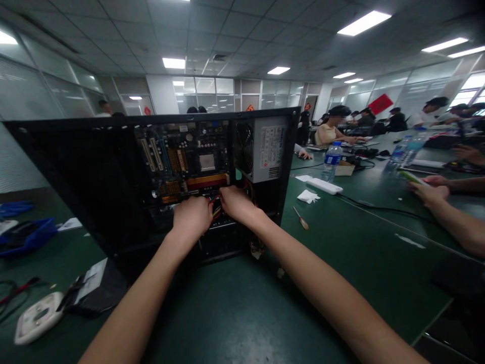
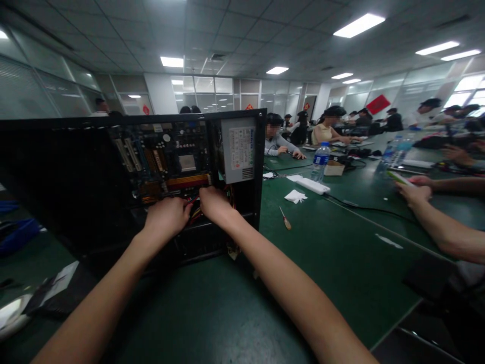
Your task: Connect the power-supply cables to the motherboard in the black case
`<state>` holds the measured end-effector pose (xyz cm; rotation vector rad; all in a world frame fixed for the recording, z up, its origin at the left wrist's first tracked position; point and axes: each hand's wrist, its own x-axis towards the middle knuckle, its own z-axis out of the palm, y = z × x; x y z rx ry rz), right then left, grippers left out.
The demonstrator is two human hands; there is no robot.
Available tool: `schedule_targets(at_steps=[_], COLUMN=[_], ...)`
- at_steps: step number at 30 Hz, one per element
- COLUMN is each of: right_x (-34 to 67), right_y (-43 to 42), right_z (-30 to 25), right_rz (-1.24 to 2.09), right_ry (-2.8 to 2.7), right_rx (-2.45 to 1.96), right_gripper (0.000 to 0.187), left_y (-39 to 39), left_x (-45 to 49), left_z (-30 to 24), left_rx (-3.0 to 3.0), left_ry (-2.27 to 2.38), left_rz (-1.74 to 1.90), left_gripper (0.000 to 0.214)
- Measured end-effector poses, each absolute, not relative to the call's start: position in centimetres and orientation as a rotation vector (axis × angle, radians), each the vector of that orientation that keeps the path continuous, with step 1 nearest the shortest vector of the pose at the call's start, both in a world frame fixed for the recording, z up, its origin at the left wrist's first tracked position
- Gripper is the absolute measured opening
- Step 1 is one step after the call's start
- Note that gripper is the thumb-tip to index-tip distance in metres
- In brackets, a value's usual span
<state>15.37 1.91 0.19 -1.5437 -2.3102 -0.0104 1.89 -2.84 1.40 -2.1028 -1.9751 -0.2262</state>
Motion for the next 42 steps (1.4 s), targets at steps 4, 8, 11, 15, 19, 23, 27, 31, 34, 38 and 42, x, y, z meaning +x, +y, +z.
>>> schedule_targets(at_steps=[4, 8, 11, 15, 19, 23, 27, 31, 34, 38, 42], right_x=[15.1, 14.9, 15.0, 15.1, 15.3, 15.4, 15.5, 15.3, 15.3, 15.2, 15.2], right_y=[1.9, 1.9, 2.1, 1.9, 1.5, 1.5, 1.9, 2.1, 2.2, 2.3, 2.4], right_z=[0.5, 0.7, 0.8, 1.0, 1.4, 1.5, 1.4, 1.4, 1.4, 1.1, 1.0], right_rz=[0.007, 0.009, 0.01, 0.052, 0.078, 0.09, 0.09, 0.12, 0.135, 0.121, 0.135], right_ry=[-2.331, -2.356, -2.347, -2.322, -2.314, -2.293, -2.288, -2.31, -2.33, -2.341, -2.327], right_rx=[-1.573, -1.615, -1.625, -1.635, -1.637, -1.618, -1.611, -1.656, -1.65, -1.624, -1.631], right_gripper=[0.031, 0.032, 0.033, 0.035, 0.035, 0.033, 0.033, 0.036, 0.038, 0.036, 0.034], left_y=[-2.9, -2.8, -2.7, -2.6, -2.5, -2.5, -2.3, -2.0, -2.0, -1.9, -1.8], left_x=[2.0, 2.0, 2.0, 2.1, 2.2, 2.2, 2.2, 2.6, 2.8, 2.7, 2.5], left_z=[1.3, 1.3, 1.2, 1.3, 1.6, 1.7, 1.6, 1.4, 1.4, 1.2, 1.1], left_rx=[-2.11, -2.101, -2.1, -2.09, -2.092, -2.085, -2.059, -2.037, -2.046, -2.037, -2.049], left_ry=[-1.938, -1.945, -1.96, -1.975, -1.949, -1.955, -1.982, -2.022, -2.038, -2.035, -2.021], left_rz=[-0.222, -0.241, -0.256, -0.27, -0.249, -0.228, -0.223, -0.226, -0.222, -0.226, -0.234], left_gripper=[0.044, 0.042, 0.041, 0.039, 0.038, 0.038, 0.037, 0.037, 0.036, 0.035, 0.035])
